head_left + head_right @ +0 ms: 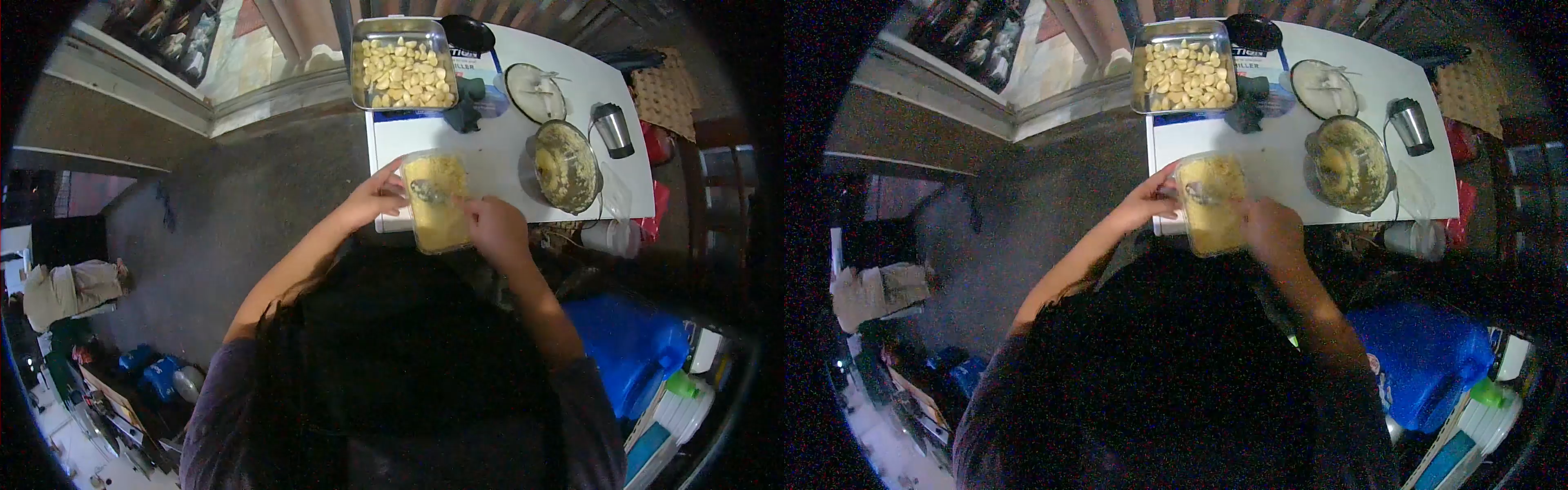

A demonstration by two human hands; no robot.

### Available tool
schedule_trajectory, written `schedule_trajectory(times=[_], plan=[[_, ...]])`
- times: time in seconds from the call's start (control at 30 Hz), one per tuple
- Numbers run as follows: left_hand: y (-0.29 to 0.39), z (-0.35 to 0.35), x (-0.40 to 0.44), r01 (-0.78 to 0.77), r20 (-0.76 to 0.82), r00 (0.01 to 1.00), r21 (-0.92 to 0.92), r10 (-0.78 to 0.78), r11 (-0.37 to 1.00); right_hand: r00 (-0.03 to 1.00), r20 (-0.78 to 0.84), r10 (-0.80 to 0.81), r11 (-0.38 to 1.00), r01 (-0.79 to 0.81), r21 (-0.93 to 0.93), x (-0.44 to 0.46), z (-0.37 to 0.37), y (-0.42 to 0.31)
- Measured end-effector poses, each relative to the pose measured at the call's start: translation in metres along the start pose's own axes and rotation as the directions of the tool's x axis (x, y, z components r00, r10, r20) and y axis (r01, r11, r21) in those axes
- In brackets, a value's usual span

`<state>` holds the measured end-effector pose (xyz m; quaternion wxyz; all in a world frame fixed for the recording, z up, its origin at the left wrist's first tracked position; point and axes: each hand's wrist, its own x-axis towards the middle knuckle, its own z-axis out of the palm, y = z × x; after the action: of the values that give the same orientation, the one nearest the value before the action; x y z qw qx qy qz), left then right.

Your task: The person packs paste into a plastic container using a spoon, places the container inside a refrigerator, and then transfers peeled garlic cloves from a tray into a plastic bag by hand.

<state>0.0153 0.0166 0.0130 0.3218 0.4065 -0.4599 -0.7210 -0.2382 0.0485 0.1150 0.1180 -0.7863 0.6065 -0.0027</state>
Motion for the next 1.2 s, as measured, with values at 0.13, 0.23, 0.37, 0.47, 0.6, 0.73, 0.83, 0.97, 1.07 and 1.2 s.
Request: schedule_trajectory(times=[0.13,0.23,0.37,0.47,0.6,0.73,0.83,0.97,1.07,1.2], plan=[[0.008,-0.009,0.023,0.079,-0.037,0.996,-0.028,-0.080,0.996,0.996,0.021,0.092,0.990,-0.093,0.103,-0.015,-0.018,-0.008],[0.004,-0.012,0.032,0.092,0.025,0.996,-0.035,-0.091,0.995,0.982,-0.124,0.143,0.987,-0.131,0.097,-0.015,-0.021,-0.010],[-0.009,-0.013,0.036,0.039,0.014,0.999,-0.101,-0.038,0.994,0.966,-0.148,0.211,0.977,-0.207,0.048,-0.002,-0.016,-0.011],[-0.012,-0.012,0.035,0.010,0.019,1.000,-0.141,-0.007,0.990,0.962,-0.127,0.241,0.968,-0.228,0.107,-0.002,-0.008,-0.016],[-0.007,-0.010,0.032,0.011,0.014,1.000,-0.182,-0.009,0.983,0.968,-0.025,0.248,0.961,-0.242,0.135,-0.003,-0.020,-0.019],[-0.003,-0.007,0.030,0.037,0.025,0.999,-0.237,-0.032,0.971,0.956,-0.070,0.285,0.946,-0.268,0.183,-0.002,-0.039,-0.018],[-0.015,-0.015,0.037,0.016,0.071,0.998,-0.255,0.002,0.967,0.929,-0.096,0.358,0.927,-0.342,0.152,0.002,-0.027,-0.019],[-0.013,-0.011,0.034,0.023,0.019,1.000,-0.237,-0.019,0.971,0.898,-0.148,0.413,0.906,-0.390,0.161,0.001,-0.013,-0.032],[-0.014,-0.010,0.033,0.010,0.001,1.000,-0.251,-0.011,0.968,0.878,-0.223,0.424,0.903,-0.391,0.177,-0.001,0.009,-0.036],[-0.023,-0.014,0.042,0.016,0.040,0.999,-0.246,-0.007,0.969,0.880,-0.114,0.462,0.880,-0.438,0.182,-0.009,0.010,-0.043]])
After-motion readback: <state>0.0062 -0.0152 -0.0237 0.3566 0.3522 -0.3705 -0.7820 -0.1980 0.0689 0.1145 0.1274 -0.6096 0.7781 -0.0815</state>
